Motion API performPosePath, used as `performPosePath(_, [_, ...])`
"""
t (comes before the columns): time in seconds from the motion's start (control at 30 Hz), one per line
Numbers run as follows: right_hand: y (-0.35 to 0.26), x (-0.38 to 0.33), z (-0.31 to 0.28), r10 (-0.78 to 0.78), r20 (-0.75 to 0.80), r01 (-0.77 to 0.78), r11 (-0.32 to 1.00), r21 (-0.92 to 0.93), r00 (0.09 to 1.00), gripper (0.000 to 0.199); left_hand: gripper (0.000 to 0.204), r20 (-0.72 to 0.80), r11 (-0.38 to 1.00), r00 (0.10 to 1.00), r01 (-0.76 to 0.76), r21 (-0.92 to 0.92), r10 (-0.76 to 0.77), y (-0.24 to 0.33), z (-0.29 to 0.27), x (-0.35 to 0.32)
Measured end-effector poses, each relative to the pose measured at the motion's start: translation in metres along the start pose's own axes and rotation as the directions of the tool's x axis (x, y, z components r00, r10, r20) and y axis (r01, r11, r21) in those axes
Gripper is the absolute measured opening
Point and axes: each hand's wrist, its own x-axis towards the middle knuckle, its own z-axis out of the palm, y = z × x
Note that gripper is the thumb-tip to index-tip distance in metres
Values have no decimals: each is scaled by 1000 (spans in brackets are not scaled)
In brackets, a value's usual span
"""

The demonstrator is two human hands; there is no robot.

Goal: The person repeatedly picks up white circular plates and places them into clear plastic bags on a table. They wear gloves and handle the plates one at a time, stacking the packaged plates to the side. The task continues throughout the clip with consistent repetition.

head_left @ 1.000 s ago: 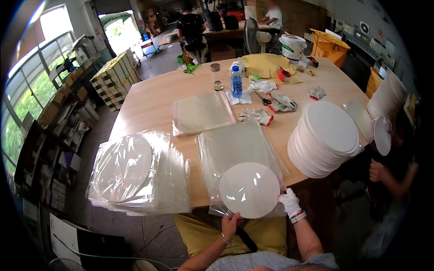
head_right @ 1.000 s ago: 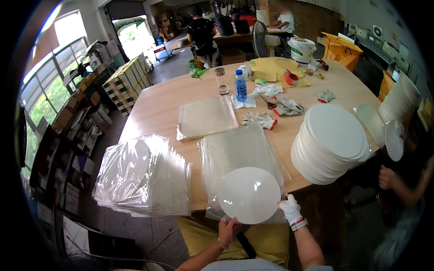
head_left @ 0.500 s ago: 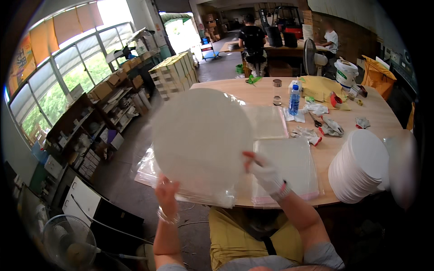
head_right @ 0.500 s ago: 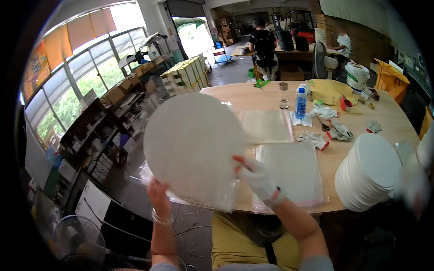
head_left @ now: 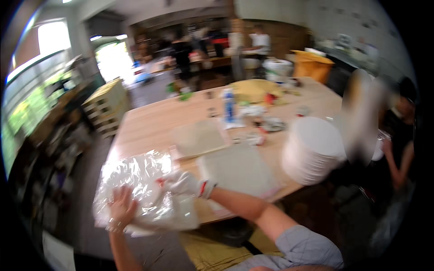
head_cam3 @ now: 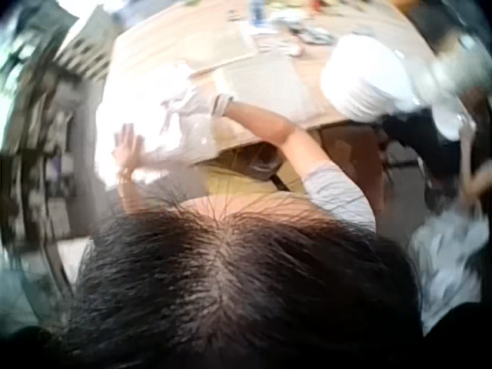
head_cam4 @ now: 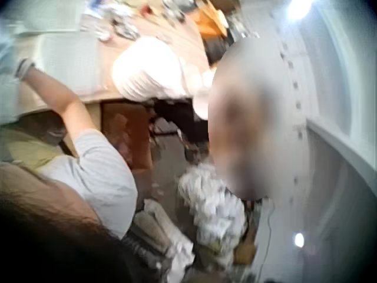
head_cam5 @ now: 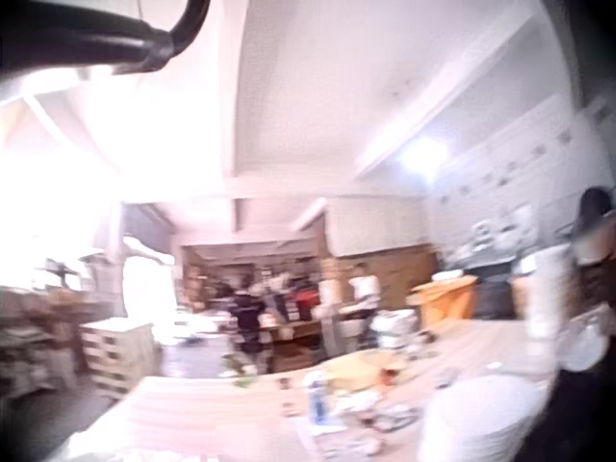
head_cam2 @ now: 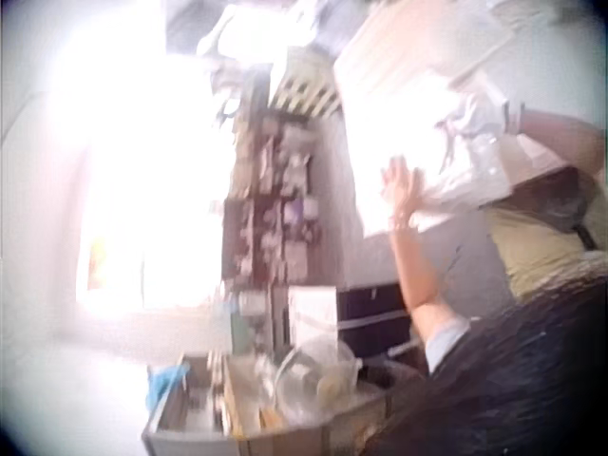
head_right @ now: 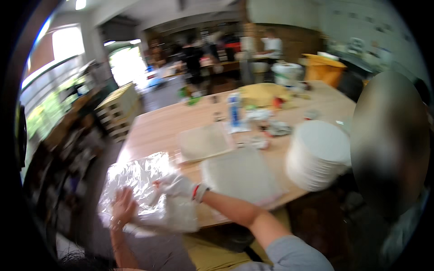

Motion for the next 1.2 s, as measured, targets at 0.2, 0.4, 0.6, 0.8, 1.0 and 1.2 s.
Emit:
performPosePath(0.2, [8,-160,-95,239,-293,-261,965,-37,926,23,62,-67,987,996,-56,154,67,-18,20,-2])
performPosePath(0.4, [-64,-362,-216,-553,-639,-625,248,-740,536,12,60,-616,915,678,-333,228,400,11,0,-32])
performPosePath(0.6, [-78,-468,-290,122,-986,-207,968,143,-110,12,56,-716,778,548,-628,-9,434,44,22,-74])
performPosePath(0.8, [-74,-474,-293,243,-963,-114,960,257,-119,14,46,-554,760,689,-633,-144,468,100,23,-90])
performPosePath(1.0, [-73,-479,-292,349,-933,111,934,339,-89,17,36,-505,740,711,-645,-190,490,118,25,-95])
performPosePath(1.2, [-79,-477,-298,465,-883,260,862,435,-66,14,25,-487,720,713,-659,-219,504,123,28,-101])
